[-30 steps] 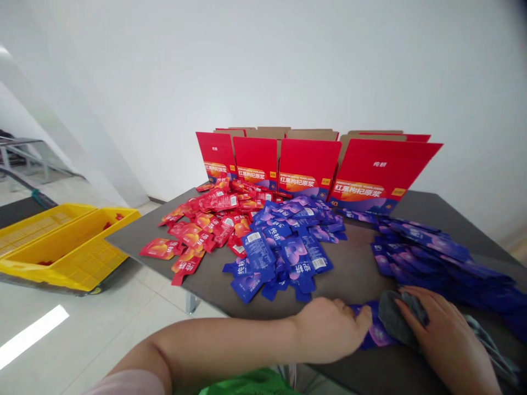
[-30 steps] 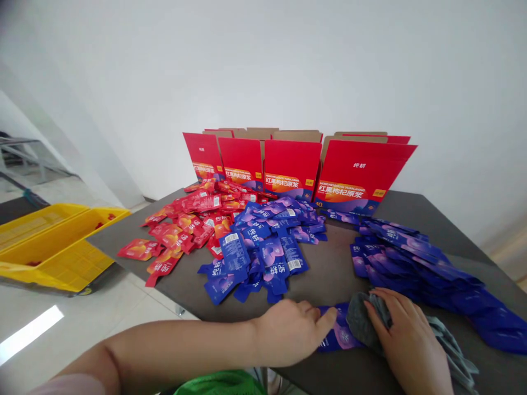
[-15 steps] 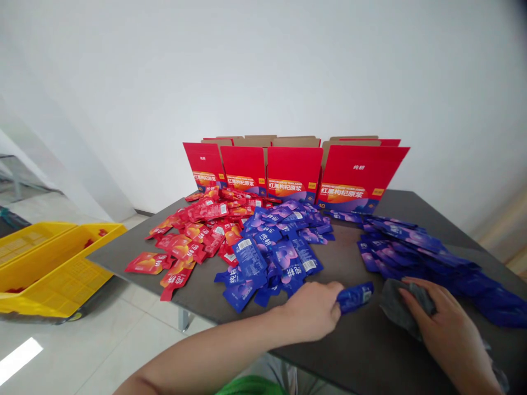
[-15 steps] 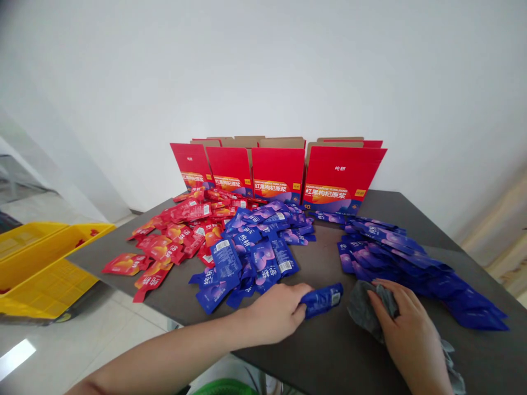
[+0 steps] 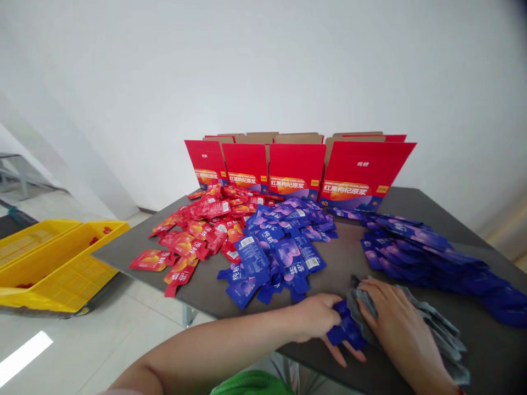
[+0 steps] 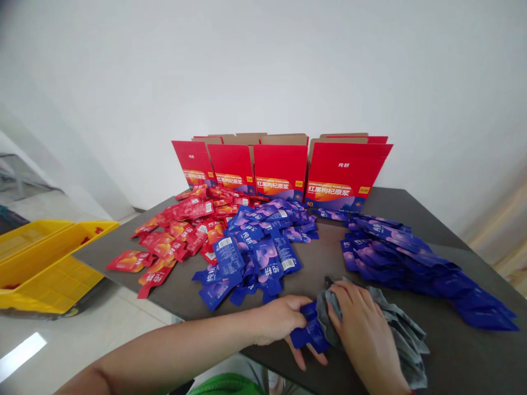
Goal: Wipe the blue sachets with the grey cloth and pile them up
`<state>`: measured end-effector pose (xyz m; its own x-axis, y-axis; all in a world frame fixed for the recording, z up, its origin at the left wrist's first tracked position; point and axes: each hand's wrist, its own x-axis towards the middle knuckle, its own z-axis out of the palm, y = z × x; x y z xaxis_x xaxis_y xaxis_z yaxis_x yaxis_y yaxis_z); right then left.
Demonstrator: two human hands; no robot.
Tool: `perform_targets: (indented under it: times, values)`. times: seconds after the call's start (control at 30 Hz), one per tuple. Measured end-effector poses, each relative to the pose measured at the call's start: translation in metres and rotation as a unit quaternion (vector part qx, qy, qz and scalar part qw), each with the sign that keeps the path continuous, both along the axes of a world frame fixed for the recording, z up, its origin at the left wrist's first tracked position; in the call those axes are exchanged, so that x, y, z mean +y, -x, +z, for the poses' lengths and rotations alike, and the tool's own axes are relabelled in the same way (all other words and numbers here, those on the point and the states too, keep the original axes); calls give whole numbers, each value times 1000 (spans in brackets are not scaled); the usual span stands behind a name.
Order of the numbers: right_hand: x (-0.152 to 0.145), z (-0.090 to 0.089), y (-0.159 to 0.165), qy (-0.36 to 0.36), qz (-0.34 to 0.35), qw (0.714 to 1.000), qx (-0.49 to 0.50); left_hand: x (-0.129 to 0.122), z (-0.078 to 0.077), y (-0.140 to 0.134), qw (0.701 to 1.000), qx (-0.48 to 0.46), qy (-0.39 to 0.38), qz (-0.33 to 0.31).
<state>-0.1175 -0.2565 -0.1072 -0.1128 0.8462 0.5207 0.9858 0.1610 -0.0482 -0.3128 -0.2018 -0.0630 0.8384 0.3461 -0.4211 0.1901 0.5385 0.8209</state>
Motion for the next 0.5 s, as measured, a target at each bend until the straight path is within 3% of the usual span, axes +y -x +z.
perform_targets:
  times: [0.17,0.27,0.3,0.37,0.43,0.5]
  values:
    - [-1,-4,-40,-5,-19,1000,-20,17,19,16,998,-24,-50,11]
    - [-2,-9,-38,-16,-34,999,-31,46,39,4,972,-20,-228,61]
    - [-2,-10,-36,-20,-40,999,-32,58,48,-6,946,-10,-317,68]
    - [-2,-12,-33,-23,-42,998,-26,81,66,-36,858,25,-510,43]
    - [-2,-13,-32,-25,-36,999,-11,98,86,-72,761,59,-644,-38]
    - [-3,-12,-32,-25,-28,999,3,107,104,-106,667,126,-715,-167]
